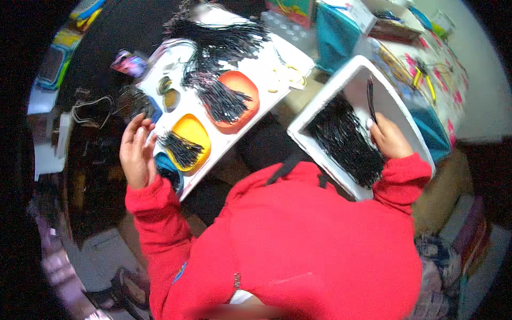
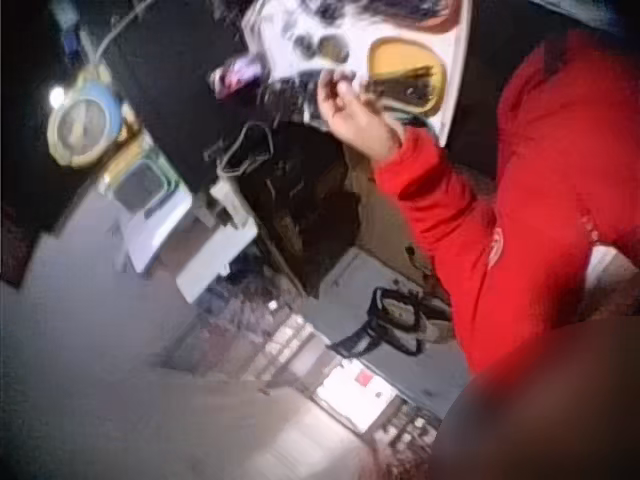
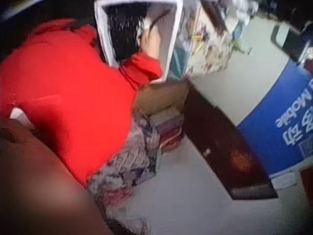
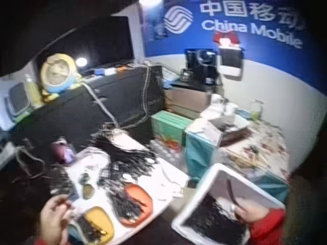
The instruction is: The person repeatedly picks black wires from a white bin, attaches small white connectors to their ends, and places the finished pieces into colored trays on the table. The process is repeated continuously throughout the clip.
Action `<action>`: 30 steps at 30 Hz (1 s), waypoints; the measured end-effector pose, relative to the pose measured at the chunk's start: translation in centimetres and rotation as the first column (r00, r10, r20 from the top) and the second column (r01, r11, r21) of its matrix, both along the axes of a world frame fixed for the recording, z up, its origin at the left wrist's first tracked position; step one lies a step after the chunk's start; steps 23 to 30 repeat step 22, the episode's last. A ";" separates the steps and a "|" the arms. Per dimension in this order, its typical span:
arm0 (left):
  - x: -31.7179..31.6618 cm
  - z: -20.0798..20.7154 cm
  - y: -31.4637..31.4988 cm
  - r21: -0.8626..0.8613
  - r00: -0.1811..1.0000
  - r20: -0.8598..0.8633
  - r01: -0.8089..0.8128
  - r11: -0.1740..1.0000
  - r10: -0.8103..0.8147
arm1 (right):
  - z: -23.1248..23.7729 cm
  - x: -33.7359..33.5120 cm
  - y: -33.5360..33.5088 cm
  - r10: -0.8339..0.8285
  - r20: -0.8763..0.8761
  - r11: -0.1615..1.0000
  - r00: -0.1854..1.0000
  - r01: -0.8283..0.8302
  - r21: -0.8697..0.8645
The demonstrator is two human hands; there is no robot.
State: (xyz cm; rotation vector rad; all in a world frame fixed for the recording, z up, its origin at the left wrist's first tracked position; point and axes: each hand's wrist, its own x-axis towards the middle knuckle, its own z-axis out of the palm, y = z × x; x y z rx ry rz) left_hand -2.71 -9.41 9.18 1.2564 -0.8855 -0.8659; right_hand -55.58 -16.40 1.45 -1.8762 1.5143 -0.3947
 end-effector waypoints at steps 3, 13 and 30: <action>3.5 -0.6 -1.8 0.060 0.996 0.051 -0.082 0.995 0.079 | -9.6 -0.4 -4.2 -0.016 -0.284 0.942 0.959 0.110 0.318; 24.2 -0.4 -17.3 0.104 0.767 0.557 -0.444 0.890 0.317 | -18.9 0.2 -8.8 -0.230 -0.352 0.970 0.907 0.186 -0.155; 32.5 -2.0 -27.1 0.013 0.292 0.929 -0.644 0.765 0.230 | -18.2 -4.0 -7.4 -0.262 -0.445 0.951 0.856 0.306 0.029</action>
